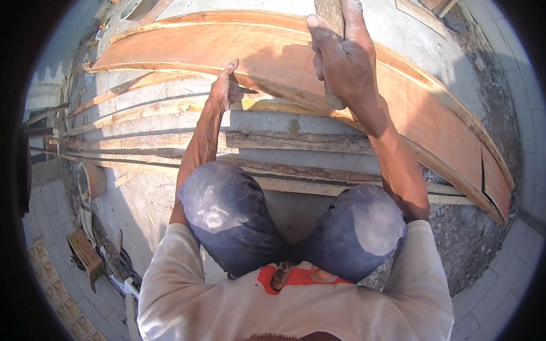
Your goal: The person uses a hammer to drive nails into long pieces of curved wood and picks up nails from a bucket while working on the floor of a construction site.
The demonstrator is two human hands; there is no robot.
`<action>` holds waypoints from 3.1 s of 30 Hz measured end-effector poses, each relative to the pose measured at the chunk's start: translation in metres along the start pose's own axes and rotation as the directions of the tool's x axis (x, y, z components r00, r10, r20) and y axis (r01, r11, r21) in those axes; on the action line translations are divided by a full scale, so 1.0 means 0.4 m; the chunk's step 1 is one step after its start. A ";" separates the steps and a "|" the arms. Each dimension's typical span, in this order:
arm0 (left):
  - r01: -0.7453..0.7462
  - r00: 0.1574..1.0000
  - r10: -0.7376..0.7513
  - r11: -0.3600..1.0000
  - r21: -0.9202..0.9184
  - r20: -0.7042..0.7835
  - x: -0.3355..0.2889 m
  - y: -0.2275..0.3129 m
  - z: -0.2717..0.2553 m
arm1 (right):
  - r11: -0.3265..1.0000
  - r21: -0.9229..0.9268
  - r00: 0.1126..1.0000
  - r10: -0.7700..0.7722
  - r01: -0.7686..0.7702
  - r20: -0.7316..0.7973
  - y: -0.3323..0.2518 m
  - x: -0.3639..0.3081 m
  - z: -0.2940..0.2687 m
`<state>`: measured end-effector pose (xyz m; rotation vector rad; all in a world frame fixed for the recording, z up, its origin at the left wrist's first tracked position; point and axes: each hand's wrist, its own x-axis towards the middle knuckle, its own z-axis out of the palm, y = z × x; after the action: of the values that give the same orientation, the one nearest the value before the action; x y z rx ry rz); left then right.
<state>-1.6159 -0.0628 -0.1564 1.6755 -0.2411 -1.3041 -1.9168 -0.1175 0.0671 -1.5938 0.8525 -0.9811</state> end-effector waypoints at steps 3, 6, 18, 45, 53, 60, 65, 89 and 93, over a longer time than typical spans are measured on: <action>-0.067 0.992 0.065 0.997 -0.022 -0.108 0.000 0.002 0.025 | 0.986 -0.157 0.997 -0.036 0.046 0.065 0.106 -0.058 0.043; -0.065 0.986 0.075 0.995 -0.075 0.148 -0.025 0.013 0.034 | 0.659 -0.737 0.778 0.383 0.148 0.499 0.223 -0.039 0.025; -0.009 0.999 0.005 0.997 -0.072 -0.054 -0.011 0.003 0.033 | 0.667 -0.730 0.764 0.393 0.146 0.512 0.226 -0.058 0.029; 0.097 0.594 -0.387 0.905 0.415 0.705 -0.509 -0.247 0.108 | 0.953 0.018 0.810 0.247 -0.302 0.532 0.315 -0.390 0.043; 0.194 0.738 -0.150 0.981 0.006 0.657 -0.568 -0.188 0.199 | 0.914 0.150 0.870 0.293 -0.376 0.395 0.274 -0.378 -0.003; -0.104 0.761 -0.010 0.985 0.138 0.649 -0.484 -0.228 0.118 | 0.927 0.127 0.900 0.299 -0.353 0.317 0.284 -0.338 0.005; -0.226 0.801 0.001 0.927 0.301 0.599 -0.442 -0.208 0.126 | 0.928 0.101 0.904 0.318 -0.358 0.286 0.299 -0.324 0.019; -0.516 0.850 0.526 0.843 0.155 -0.033 0.141 0.225 -0.365 | 0.931 -0.298 0.889 0.308 -0.209 0.338 0.172 -0.019 0.213; -0.497 0.858 0.510 0.853 0.159 -0.054 0.138 0.248 -0.301 | 0.847 -0.445 0.897 -0.078 0.289 0.434 0.221 0.085 0.235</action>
<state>-1.4559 -0.0831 -0.1199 1.6354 -0.6826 -0.8221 -1.8218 -0.1298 -0.0257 -2.2708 0.6970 -0.5369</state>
